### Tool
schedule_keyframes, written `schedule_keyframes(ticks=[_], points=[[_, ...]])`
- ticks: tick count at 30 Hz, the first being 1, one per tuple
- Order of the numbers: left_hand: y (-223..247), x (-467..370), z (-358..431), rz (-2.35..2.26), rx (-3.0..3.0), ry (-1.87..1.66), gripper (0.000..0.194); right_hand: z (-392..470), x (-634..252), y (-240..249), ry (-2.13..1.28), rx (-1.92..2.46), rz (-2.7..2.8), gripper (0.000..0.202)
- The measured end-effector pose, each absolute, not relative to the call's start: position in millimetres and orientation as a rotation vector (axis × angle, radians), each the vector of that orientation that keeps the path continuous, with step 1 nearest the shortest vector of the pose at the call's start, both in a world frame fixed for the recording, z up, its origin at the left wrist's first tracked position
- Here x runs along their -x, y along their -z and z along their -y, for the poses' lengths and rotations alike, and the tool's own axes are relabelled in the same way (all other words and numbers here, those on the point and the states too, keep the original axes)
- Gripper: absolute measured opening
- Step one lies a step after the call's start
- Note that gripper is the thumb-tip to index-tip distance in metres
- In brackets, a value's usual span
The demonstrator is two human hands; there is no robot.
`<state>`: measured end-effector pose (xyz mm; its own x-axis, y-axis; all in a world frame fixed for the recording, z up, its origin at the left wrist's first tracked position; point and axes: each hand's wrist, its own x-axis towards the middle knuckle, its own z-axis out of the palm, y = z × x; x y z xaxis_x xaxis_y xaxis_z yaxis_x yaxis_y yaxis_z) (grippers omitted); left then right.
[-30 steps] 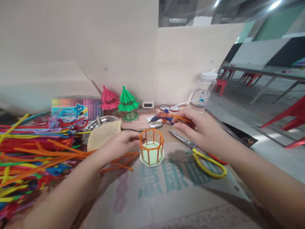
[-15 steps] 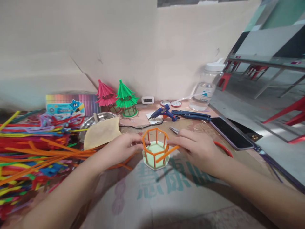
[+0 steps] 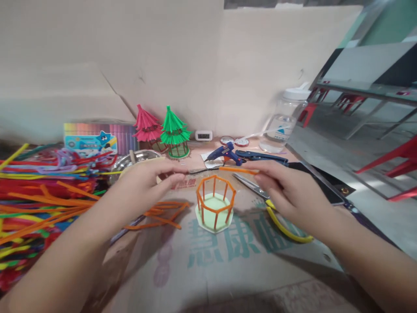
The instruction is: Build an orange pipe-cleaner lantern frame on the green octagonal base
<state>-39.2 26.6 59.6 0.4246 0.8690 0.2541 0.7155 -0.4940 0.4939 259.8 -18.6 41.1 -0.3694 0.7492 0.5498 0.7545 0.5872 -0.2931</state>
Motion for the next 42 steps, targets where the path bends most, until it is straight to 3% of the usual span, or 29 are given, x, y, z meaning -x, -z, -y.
schedule_keyframes(ticks=[3,6,10,17,25,32,39,42], points=[[-67,27,-14,-1.311,-2.396,-0.855,0.034,18,-244,-45,0.020,1.152,2.214,0.021],[-65,13,-6,-1.188,-2.407,-0.926,0.026,15,-230,-50,-0.030,1.122,2.244,0.018],[-60,8,-6,-1.132,-2.440,-0.874,0.027,12,-229,-48,-0.051,1.072,2.292,0.020],[-59,16,-10,-1.195,-2.479,-0.758,0.026,5,-250,-37,0.251,0.935,2.407,0.026],[-57,11,-7,-1.170,-2.434,-0.842,0.019,8,-242,-38,0.174,0.980,2.395,0.023],[-57,12,-8,-1.141,-2.578,-0.782,0.020,8,-244,-35,0.349,0.863,2.425,0.033],[-53,20,-20,-1.192,-2.630,-0.730,0.024,-1,-249,-37,0.304,1.003,2.364,0.024],[-49,30,-28,-1.299,-2.538,-0.546,0.028,-6,-253,-38,0.082,1.258,2.220,0.016]])
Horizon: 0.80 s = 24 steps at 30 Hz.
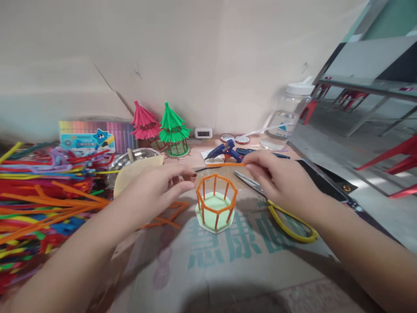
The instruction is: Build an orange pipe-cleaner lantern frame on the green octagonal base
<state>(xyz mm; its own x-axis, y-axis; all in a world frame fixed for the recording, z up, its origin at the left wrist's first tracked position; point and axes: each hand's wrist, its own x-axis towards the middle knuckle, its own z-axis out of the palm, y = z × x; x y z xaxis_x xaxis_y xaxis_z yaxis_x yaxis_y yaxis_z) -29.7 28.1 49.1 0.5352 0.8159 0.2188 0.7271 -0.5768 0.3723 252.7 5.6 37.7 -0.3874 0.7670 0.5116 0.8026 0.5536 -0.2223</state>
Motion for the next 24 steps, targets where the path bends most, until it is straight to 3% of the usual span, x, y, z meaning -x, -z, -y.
schedule_keyframes(ticks=[5,8,11,19,24], points=[[-39,33,-34,-1.346,-2.238,-0.233,0.039,-13,-260,-38,-0.245,1.412,2.180,0.010],[-30,23,-32,-1.262,-2.234,-0.211,0.029,-14,-261,-38,-0.245,1.427,2.181,0.007],[-22,17,-32,-1.181,-2.308,-0.272,0.018,-13,-261,-41,-0.234,1.399,2.168,0.009],[-21,22,-36,-0.853,-2.670,-0.689,0.017,-4,-265,-56,-0.107,1.260,1.989,0.010],[-22,22,-35,-0.812,-2.747,-0.728,0.013,-1,-268,-57,-0.098,1.240,1.946,0.009]])
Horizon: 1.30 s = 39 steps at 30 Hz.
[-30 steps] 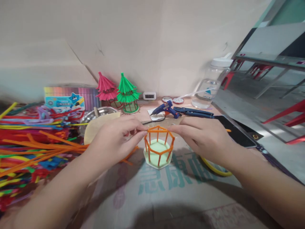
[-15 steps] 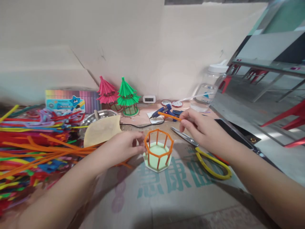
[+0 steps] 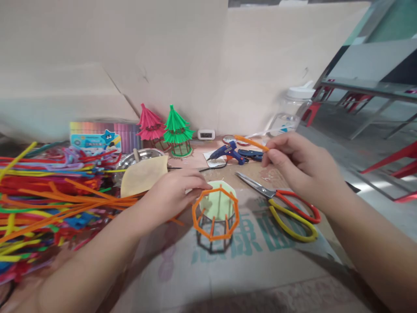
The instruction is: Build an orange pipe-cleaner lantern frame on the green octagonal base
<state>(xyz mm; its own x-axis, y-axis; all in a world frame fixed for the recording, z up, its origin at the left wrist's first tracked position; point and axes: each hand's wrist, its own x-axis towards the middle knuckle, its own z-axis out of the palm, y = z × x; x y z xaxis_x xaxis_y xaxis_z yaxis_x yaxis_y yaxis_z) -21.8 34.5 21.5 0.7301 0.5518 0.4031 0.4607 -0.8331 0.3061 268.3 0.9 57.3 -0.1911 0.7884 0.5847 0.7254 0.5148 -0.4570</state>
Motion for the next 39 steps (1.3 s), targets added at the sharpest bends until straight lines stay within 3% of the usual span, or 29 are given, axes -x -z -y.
schedule_keyframes(ticks=[39], points=[[-32,18,-26,-0.815,-2.755,-0.590,0.016,2,-269,-56,-0.015,1.331,1.971,0.011]])
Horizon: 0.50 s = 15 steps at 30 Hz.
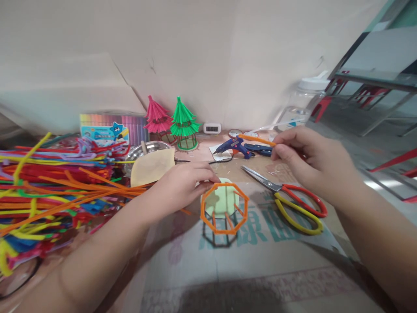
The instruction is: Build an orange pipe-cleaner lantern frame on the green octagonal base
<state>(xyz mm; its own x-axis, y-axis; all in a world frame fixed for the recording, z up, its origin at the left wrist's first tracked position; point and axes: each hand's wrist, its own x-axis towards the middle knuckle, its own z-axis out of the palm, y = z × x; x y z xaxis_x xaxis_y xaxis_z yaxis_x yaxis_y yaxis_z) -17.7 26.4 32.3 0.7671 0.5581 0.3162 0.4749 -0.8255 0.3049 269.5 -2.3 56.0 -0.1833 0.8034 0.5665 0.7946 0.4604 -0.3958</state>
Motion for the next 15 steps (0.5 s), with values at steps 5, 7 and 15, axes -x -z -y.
schedule_keyframes(ticks=[5,7,15], points=[[-31.5,18.7,-28.2,-0.830,-2.755,-0.569,0.013,3.2,-269.5,-57.2,0.033,1.326,2.001,0.012],[-32.1,17.7,-26.6,-0.805,-2.762,-0.585,0.014,2.8,-269.4,-57.8,0.046,1.323,2.005,0.012],[-34.6,14.8,-20.9,-0.757,-2.792,-0.631,0.019,0.8,-266.9,-59.7,0.079,1.316,2.014,0.009]])
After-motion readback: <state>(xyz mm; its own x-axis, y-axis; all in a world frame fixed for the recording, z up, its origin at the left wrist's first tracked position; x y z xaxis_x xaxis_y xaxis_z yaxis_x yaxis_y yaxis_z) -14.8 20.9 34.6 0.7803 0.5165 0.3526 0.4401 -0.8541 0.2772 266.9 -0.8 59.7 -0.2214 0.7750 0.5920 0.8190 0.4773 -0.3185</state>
